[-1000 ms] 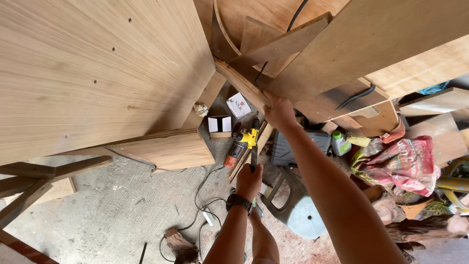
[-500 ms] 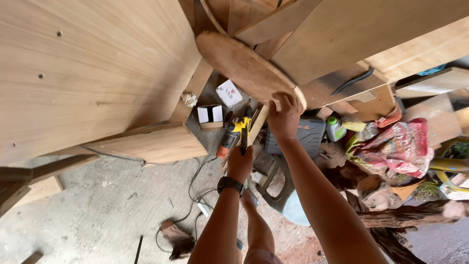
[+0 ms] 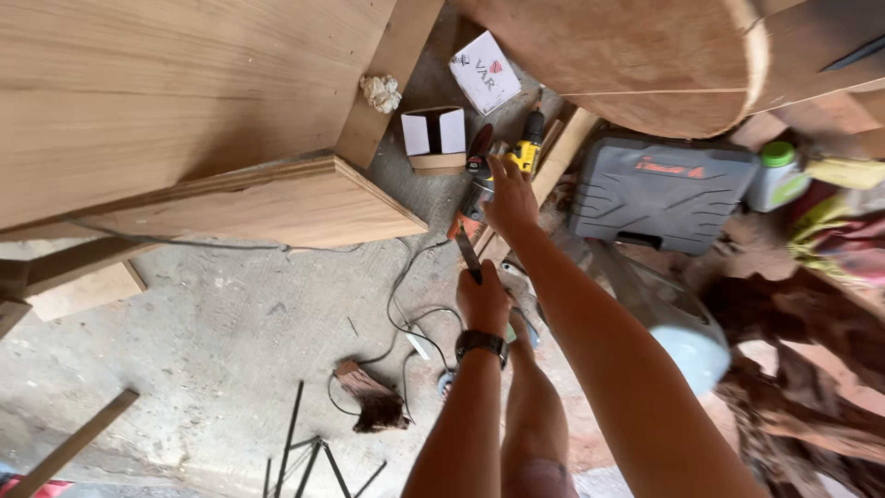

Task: The person cleans a large decorative wood piece using a brush and a small hand tool, then picks up and inspects a round wooden board and handles a power drill and an angle grinder.

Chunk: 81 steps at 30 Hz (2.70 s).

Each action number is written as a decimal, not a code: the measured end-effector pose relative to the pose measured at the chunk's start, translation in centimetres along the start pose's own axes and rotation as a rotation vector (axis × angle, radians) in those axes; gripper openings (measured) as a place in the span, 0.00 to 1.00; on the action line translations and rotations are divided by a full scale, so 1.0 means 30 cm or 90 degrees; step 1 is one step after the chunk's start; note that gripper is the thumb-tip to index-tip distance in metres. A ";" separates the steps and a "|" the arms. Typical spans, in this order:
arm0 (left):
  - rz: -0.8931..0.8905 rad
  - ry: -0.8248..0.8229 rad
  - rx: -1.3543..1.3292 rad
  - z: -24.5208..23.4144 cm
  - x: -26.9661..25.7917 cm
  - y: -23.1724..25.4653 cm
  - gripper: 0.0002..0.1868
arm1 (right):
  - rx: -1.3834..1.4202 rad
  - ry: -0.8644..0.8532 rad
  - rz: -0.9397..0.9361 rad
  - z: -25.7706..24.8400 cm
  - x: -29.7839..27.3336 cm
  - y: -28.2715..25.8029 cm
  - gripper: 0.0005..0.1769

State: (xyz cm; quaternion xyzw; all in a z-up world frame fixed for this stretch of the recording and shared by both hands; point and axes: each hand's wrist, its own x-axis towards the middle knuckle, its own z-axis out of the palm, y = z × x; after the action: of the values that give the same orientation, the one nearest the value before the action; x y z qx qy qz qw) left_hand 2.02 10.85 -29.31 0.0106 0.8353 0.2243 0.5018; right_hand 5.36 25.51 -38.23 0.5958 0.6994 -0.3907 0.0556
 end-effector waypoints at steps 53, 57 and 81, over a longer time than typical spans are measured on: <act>0.456 0.093 -0.889 -1.809 -1.105 0.431 0.17 | -0.026 0.307 -0.795 -0.738 -1.288 -1.711 0.42; 0.406 0.008 -1.016 -1.790 -0.772 0.476 0.20 | 0.015 0.392 -0.715 -0.766 -0.933 -2.234 0.38; 0.288 0.055 -0.878 -1.676 -0.620 0.441 0.12 | 0.151 0.340 -0.728 -0.673 -0.462 -2.504 0.12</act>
State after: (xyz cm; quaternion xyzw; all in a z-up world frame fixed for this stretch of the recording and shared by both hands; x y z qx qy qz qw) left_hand -33.88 -0.06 11.19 -0.1444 0.5002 0.7984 0.3025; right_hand -48.75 28.10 19.29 0.2074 0.8487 -0.2715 -0.4038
